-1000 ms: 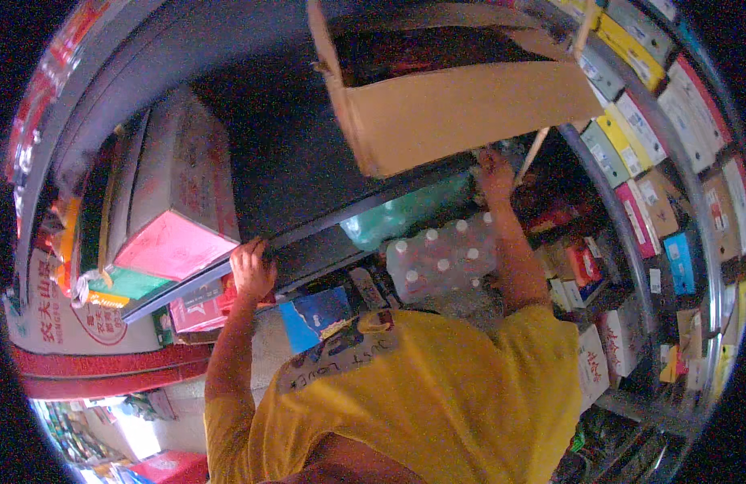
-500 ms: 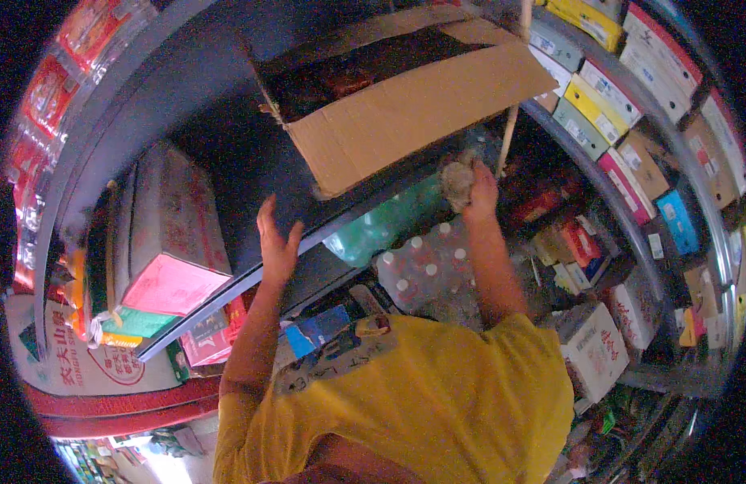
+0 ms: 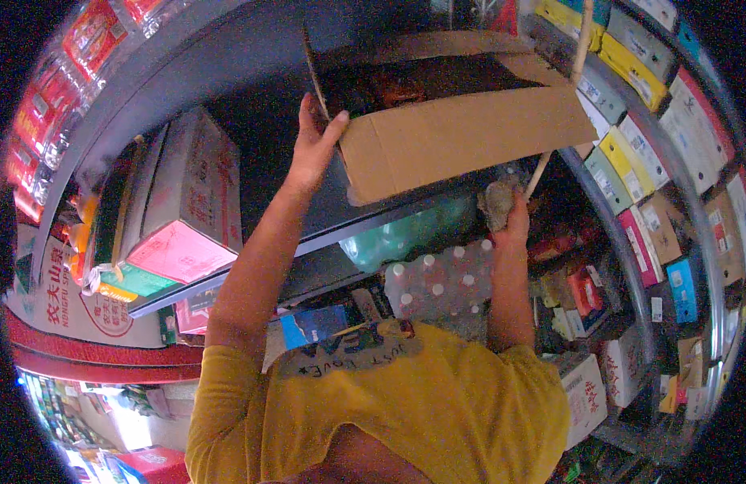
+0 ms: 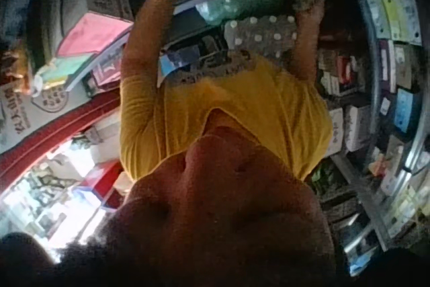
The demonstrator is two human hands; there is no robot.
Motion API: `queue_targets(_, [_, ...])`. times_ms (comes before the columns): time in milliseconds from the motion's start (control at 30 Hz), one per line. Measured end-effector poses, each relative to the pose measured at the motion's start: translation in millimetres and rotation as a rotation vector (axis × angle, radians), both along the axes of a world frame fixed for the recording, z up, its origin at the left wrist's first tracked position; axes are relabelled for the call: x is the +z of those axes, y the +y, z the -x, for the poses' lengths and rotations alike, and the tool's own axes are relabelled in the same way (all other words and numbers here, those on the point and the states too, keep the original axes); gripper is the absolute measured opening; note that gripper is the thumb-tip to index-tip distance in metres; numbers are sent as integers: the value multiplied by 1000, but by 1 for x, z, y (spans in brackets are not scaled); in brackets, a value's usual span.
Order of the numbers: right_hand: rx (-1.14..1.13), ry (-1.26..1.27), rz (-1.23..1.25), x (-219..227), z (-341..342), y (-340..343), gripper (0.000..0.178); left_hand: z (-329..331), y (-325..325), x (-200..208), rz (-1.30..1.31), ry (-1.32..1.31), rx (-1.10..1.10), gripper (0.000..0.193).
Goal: The person wipes a store shelf with a cloth, moving boxes and bottles aside to clean the surface. They then place the items back on the shelf and continue wiping other areas.
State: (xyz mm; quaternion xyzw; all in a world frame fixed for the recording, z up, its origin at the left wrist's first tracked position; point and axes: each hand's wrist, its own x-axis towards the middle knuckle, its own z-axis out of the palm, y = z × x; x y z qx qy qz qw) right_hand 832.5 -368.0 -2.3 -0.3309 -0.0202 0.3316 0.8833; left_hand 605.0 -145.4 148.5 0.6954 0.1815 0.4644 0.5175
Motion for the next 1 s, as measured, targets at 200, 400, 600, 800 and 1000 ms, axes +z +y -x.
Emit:
queue_targets(200, [53,-107,-132,-9,-42,11,30,-24,6,-7,229,-69,207,78])
queue_targets(400, [7,131,-92,-53,-106,36,38,-32,22,-6,337,3,177,39])
queue_targets(600, [64,17,-11,-54,-145,57,37,-52,14,-5,431,-255,134,35])
queue_targets(800, [162,-53,-11,-43,-200,104,36,-78,5,-16,324,-159,276,48])
queue_targets(1000, [200,-88,-21,-39,-225,125,35,-92,-18,-14,109,24,530,61])
